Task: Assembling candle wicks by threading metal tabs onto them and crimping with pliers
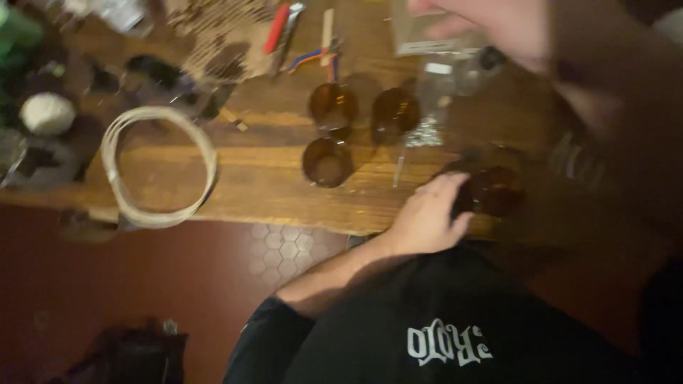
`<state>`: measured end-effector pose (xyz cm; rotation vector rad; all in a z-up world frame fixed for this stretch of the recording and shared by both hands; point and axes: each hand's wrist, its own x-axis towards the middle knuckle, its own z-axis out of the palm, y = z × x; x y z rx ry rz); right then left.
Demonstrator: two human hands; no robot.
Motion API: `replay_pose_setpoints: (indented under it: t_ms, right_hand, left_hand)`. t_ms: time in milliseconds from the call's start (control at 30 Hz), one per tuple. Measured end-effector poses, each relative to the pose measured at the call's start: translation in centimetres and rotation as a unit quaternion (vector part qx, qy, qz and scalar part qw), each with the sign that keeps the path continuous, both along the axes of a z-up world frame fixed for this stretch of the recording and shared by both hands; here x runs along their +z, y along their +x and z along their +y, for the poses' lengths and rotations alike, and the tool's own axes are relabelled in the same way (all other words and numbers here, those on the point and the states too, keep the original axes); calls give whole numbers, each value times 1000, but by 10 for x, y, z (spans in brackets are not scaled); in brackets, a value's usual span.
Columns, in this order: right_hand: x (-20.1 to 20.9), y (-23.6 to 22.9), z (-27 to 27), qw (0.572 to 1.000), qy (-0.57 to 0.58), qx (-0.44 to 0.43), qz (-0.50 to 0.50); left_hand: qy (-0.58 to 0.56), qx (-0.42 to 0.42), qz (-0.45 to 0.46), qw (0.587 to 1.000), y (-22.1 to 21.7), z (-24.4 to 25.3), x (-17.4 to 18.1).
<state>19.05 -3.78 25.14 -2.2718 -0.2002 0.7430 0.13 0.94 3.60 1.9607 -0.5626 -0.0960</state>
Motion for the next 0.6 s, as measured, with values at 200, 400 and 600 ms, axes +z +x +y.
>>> replay_pose_setpoints:
  t_ms: [200, 400, 600]
  right_hand:
    - [-39, -118, -227, 951, 203, -65, -224]
    - [-105, -206, -313, 935, 105, -278, -194]
    - [-185, -253, -367, 912, 146, -347, -164]
  left_hand:
    - [31, 12, -11, 999, 2, -6, 10]
    - [65, 37, -13, 997, 4, -20, 0]
    - [32, 40, -15, 999, 4, -31, -1]
